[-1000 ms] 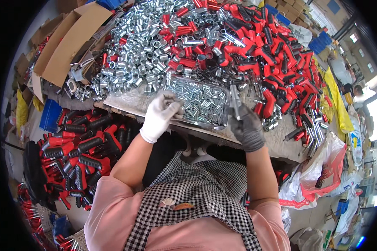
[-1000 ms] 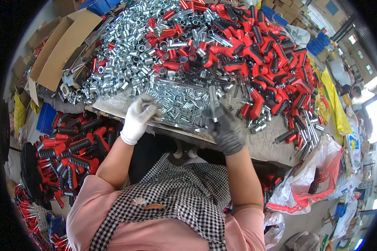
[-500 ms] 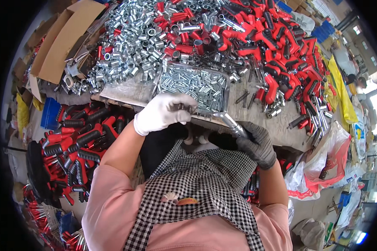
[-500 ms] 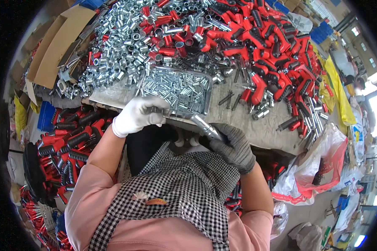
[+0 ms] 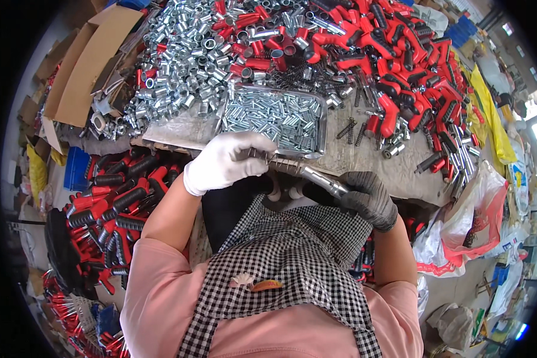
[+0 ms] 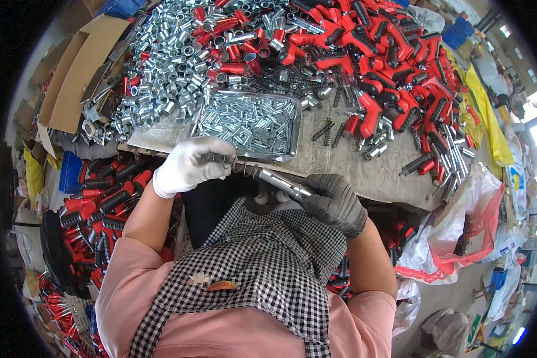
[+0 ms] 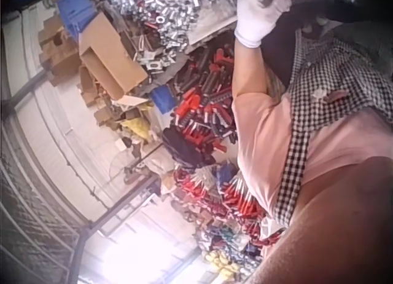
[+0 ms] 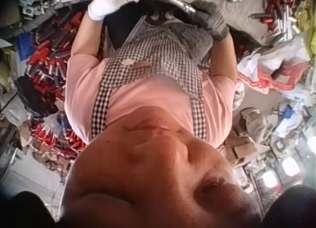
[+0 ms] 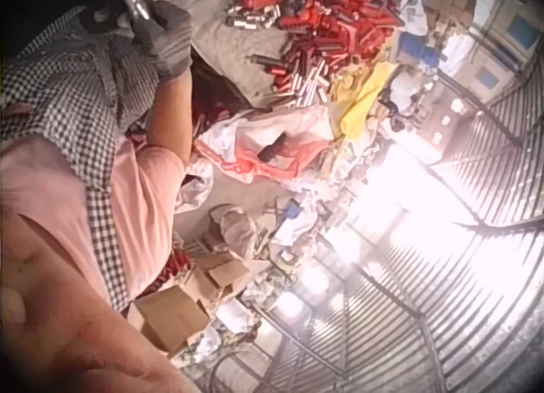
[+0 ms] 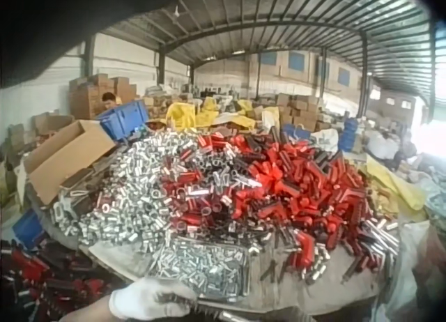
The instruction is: Assembling pliers by sliding red plastic grips onto the metal handles at a workstation.
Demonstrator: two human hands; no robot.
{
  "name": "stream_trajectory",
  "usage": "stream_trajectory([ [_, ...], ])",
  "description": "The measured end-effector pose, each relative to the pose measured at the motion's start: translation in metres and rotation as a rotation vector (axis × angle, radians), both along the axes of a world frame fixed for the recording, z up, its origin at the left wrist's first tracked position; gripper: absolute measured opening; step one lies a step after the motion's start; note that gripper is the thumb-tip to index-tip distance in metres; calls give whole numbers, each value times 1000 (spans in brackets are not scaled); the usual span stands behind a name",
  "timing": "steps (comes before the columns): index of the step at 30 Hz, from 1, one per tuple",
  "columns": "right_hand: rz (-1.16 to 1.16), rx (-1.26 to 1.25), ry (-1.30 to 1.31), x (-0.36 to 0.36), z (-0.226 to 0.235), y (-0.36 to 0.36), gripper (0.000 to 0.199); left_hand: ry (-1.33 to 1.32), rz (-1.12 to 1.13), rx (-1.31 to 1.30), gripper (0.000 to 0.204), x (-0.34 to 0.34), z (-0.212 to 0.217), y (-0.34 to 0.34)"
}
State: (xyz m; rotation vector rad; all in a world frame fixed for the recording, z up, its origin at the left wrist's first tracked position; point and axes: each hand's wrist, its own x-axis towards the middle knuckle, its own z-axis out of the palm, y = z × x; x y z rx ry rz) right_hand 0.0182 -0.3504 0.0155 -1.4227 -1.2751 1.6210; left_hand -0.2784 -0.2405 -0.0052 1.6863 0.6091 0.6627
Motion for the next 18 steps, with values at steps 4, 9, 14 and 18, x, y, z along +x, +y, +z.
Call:
stream_trajectory([
  [4,112,188,-56,-22,19,6,39,117,-140,230,28,8,5,-3],
  [9,213,331,-169,-15,0,10,48,139,-146,373,36,34,0,-17],
  [14,391,288,-79,-15,12,14,57,137,-98,13,33,23,5,-19],
  [18,364,396,-106,-10,-8,6,57,83,-117,178,33,16,-15,-21],
])
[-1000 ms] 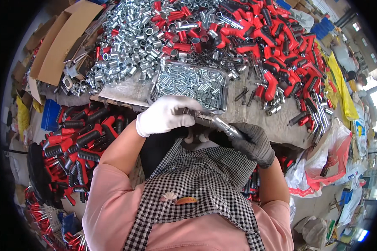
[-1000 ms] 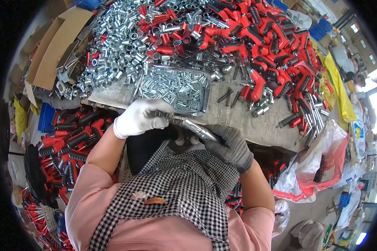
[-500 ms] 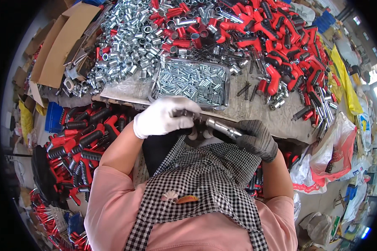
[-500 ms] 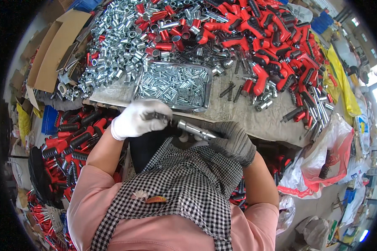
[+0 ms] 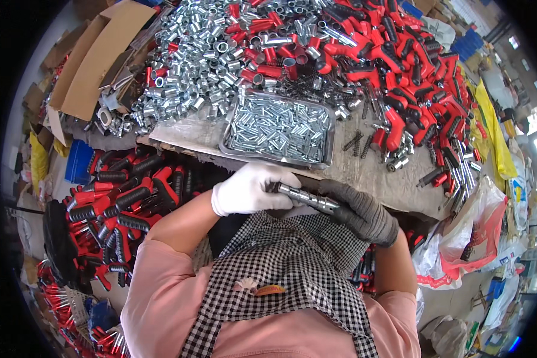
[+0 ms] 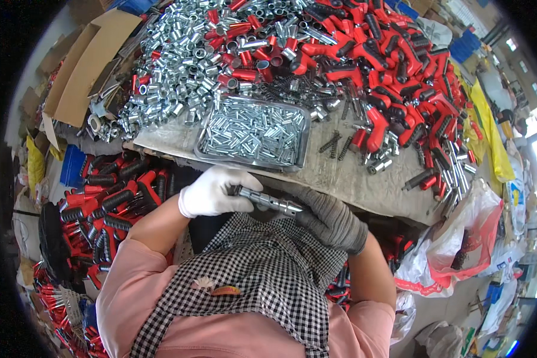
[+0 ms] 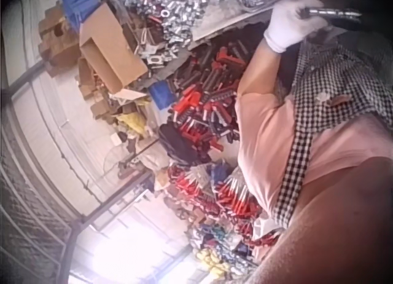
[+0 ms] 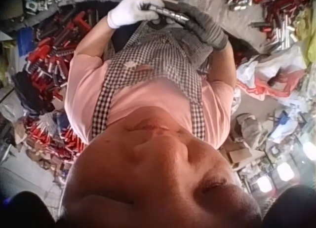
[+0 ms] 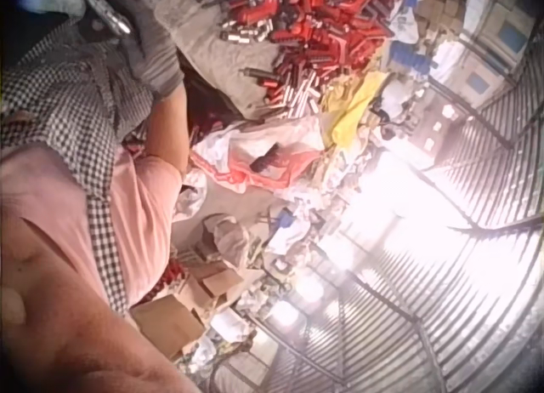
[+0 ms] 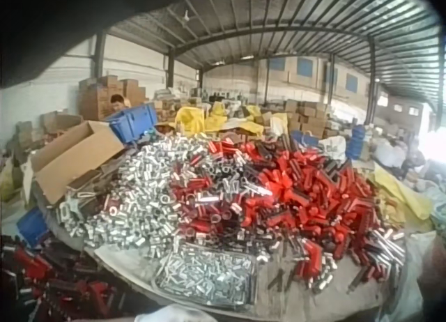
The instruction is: Assembling pliers by sliding red plastic grips onto the metal handles at a workstation.
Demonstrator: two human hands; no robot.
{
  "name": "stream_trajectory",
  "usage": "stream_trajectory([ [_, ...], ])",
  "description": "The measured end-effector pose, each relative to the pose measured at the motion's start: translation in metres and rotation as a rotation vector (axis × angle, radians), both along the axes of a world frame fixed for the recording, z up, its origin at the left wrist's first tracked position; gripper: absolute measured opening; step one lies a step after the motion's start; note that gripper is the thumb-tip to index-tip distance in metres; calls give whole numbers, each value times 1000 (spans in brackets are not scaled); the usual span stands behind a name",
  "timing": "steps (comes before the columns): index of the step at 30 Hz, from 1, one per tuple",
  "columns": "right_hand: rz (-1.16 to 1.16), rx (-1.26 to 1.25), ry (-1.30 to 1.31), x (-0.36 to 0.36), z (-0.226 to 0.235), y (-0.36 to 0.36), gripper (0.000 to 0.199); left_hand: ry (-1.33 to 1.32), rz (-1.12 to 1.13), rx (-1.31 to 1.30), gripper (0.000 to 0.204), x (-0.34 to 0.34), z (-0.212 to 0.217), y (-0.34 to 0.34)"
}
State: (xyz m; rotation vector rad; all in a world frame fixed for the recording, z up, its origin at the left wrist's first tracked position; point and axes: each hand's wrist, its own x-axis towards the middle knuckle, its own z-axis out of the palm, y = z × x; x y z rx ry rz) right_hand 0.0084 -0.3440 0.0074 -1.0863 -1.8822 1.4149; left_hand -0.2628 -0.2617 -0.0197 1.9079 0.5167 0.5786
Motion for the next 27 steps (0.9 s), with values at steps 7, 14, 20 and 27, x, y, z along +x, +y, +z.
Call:
stream_trajectory([
  [7,-351,204,-79,-27,-31,-4,46,28,-23,158,35,28,-6,-7],
  [14,-260,841,-286,-10,-48,3,60,132,-127,-63,38,25,19,12],
  [20,-332,374,-239,-12,-40,8,63,154,-203,261,33,53,0,20],
  [27,-435,304,-53,23,-62,7,47,237,-374,466,36,93,2,58],
])
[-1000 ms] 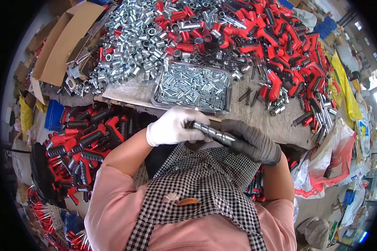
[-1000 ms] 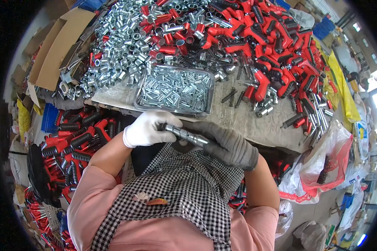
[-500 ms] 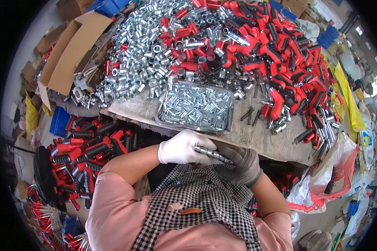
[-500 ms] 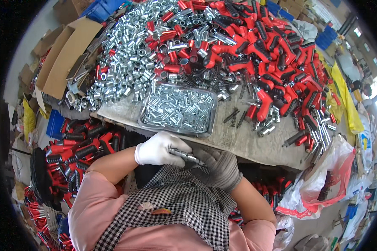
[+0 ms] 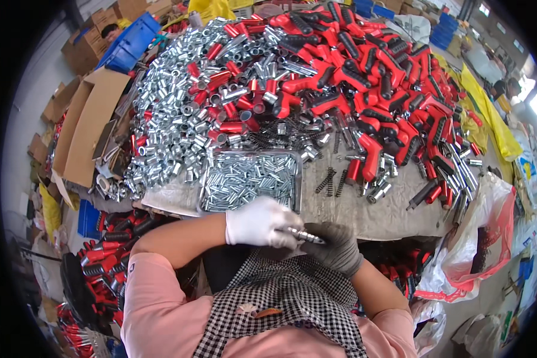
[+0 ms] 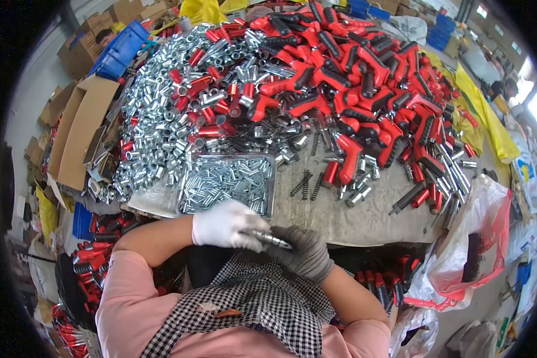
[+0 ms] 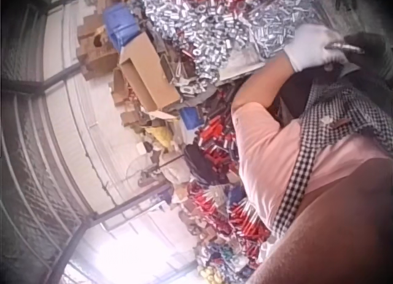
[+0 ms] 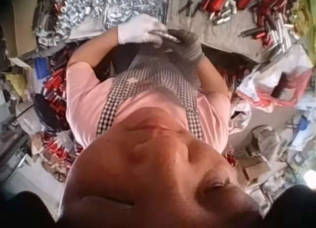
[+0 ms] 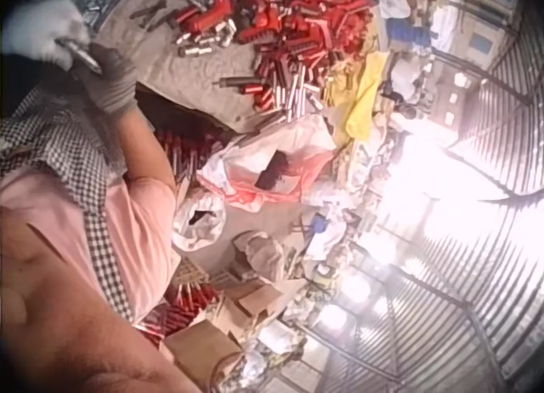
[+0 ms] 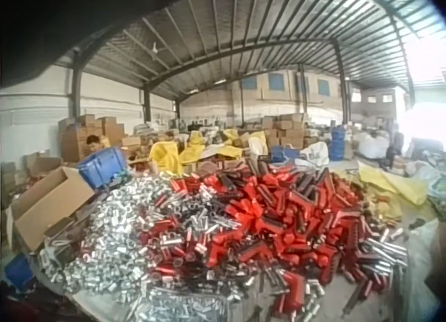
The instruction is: Assembling pliers by sliding red plastic grips onto the metal handles at a workstation.
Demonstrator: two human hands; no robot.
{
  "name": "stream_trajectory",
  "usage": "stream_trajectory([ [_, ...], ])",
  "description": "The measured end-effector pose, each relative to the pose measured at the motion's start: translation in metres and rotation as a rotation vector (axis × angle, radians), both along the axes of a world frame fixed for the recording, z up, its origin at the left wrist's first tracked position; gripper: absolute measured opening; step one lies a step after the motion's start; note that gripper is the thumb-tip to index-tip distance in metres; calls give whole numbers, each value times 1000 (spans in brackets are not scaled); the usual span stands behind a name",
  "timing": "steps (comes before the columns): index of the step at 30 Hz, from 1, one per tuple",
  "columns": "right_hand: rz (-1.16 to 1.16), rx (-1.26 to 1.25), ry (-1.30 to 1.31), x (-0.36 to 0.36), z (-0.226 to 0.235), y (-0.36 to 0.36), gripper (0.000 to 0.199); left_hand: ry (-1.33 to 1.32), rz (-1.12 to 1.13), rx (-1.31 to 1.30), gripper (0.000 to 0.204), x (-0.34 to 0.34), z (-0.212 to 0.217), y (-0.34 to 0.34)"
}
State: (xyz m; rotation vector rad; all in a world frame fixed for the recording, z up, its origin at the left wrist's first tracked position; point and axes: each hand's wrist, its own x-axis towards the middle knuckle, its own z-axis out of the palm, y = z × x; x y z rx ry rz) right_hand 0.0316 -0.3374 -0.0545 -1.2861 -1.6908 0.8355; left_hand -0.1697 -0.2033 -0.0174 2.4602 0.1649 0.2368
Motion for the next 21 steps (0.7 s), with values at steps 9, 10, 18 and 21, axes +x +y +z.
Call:
stream_trajectory([
  [9,-375,-111,538,47,2,-25,33,175,221,607,34,179,2,144],
  [10,-383,-107,509,49,2,-29,32,255,192,659,35,197,-8,148],
  [18,-543,-84,540,56,-10,-51,46,307,63,866,25,229,-9,159],
  [21,-579,-60,492,50,-15,-53,36,-209,163,661,21,189,0,162],
])
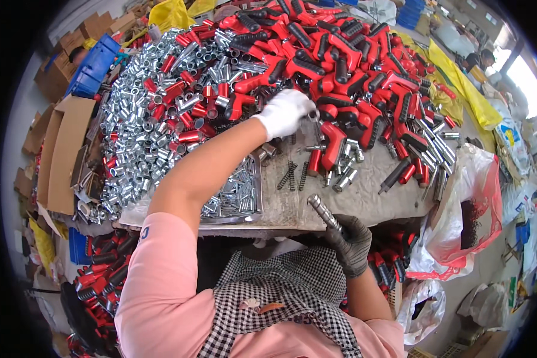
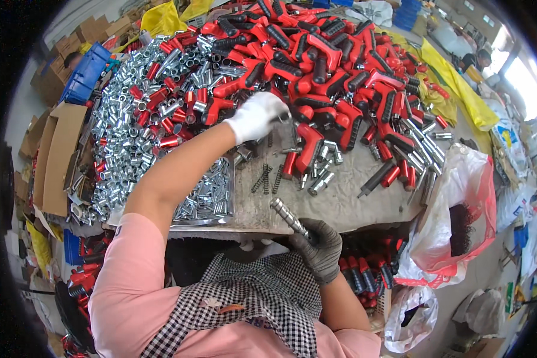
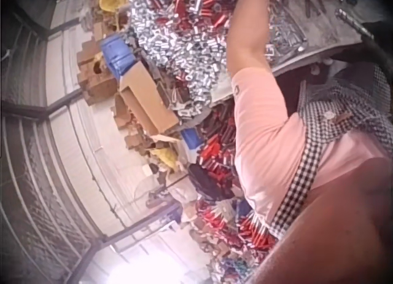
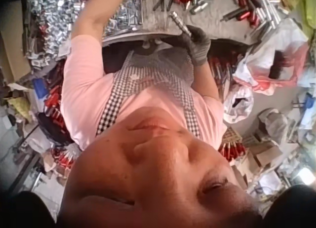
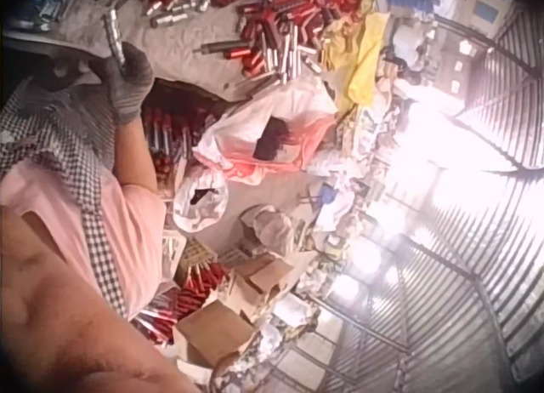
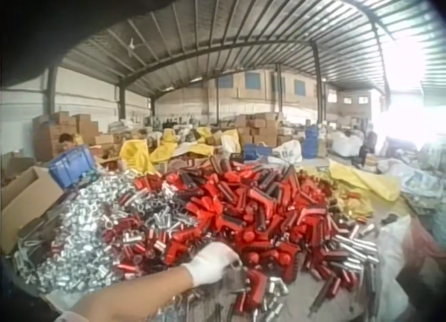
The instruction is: Assembling pliers by sliding red plastic grips onto the metal handles at a workstation.
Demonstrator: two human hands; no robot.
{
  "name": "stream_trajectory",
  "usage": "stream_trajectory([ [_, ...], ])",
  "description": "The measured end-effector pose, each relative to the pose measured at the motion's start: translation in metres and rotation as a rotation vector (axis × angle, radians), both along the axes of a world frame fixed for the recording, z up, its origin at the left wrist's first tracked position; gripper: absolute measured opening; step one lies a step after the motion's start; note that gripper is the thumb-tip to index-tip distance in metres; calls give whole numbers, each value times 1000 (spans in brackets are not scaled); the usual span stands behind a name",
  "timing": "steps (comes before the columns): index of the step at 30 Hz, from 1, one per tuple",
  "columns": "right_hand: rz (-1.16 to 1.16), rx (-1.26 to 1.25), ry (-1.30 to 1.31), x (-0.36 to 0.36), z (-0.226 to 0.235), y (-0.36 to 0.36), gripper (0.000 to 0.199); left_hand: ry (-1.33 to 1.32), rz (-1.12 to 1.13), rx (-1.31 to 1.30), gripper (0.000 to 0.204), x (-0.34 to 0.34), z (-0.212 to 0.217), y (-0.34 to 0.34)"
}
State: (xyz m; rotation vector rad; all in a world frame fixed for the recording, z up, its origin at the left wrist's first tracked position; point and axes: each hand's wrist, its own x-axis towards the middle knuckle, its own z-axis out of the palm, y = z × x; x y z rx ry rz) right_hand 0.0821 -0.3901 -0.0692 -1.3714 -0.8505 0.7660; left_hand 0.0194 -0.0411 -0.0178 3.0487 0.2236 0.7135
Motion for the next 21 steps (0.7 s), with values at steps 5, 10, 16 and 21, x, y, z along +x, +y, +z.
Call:
stream_trajectory([
  [5,50,-19,31,-7,-5,1,35,-428,143,-330,35,-62,24,-50],
  [10,115,42,133,-29,14,-5,38,-476,3,-165,36,-120,41,-106],
  [16,108,71,34,-38,8,-14,34,-226,222,-1174,32,-188,66,-171],
  [21,139,64,-74,-50,10,-20,30,-518,247,-1398,51,-218,23,-184],
])
